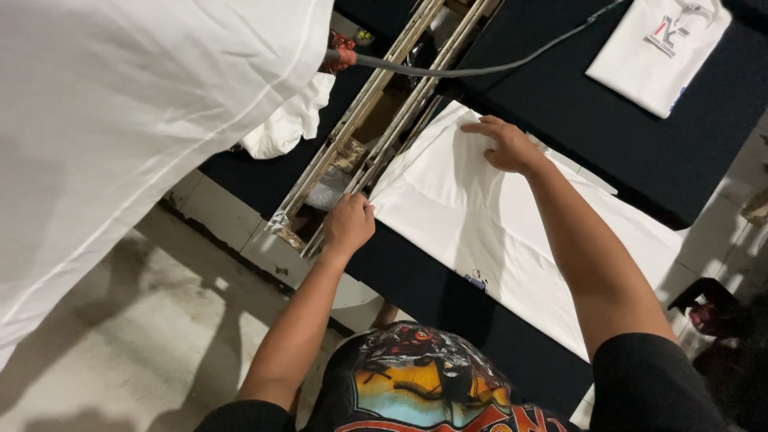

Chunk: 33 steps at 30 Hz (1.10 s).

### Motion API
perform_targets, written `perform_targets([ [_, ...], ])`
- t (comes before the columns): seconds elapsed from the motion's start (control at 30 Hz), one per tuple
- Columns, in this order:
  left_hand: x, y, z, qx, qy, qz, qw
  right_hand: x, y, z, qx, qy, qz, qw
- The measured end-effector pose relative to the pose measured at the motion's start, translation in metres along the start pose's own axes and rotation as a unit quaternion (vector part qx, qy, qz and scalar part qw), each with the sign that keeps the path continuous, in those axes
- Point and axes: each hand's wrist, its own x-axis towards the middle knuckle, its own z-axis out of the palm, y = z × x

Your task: Folding a white t-shirt on a flat production surface

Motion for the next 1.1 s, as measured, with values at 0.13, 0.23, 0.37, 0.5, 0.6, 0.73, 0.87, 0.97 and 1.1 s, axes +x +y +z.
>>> perform_targets([
  [0.13, -0.003, 0.004, -0.002, -0.008, 0.013, -0.008, 1.0, 0.0, -0.001, 0.001, 0.003, 0.013, 0.01, 1.0],
  [0.23, -0.005, 0.011, -0.005, 0.009, 0.011, -0.015, 1.0, 0.002, 0.002, 0.009, -0.012, 0.008, 0.022, 1.0],
  [0.37, -0.001, 0.027, -0.006, 0.033, 0.017, 0.002, 0.999, 0.011, 0.003, 0.017, -0.053, 0.01, -0.014, 0.998],
  [0.5, 0.018, 0.025, 0.015, 0.042, 0.041, 0.038, 0.998, 0.015, 0.005, 0.022, -0.084, 0.006, -0.022, 0.996],
  [0.6, 0.02, 0.024, 0.015, 0.033, 0.061, 0.031, 0.997, 0.013, 0.003, 0.022, -0.087, 0.015, -0.015, 0.996],
  [0.73, 0.013, 0.016, 0.011, 0.031, 0.041, 0.026, 0.998, 0.001, -0.005, 0.019, -0.087, 0.022, -0.005, 0.996],
  [0.87, -0.002, 0.008, -0.004, 0.002, 0.046, 0.014, 0.999, 0.0, 0.0, 0.019, -0.113, -0.003, 0.004, 0.994],
  [0.97, -0.002, -0.006, 0.005, 0.007, 0.048, 0.005, 0.999, -0.002, -0.002, 0.019, -0.115, -0.008, 0.0, 0.993],
  [1.1, -0.007, -0.005, 0.006, -0.015, 0.101, 0.026, 0.994, -0.002, -0.009, 0.017, -0.13, 0.001, -0.011, 0.991],
])
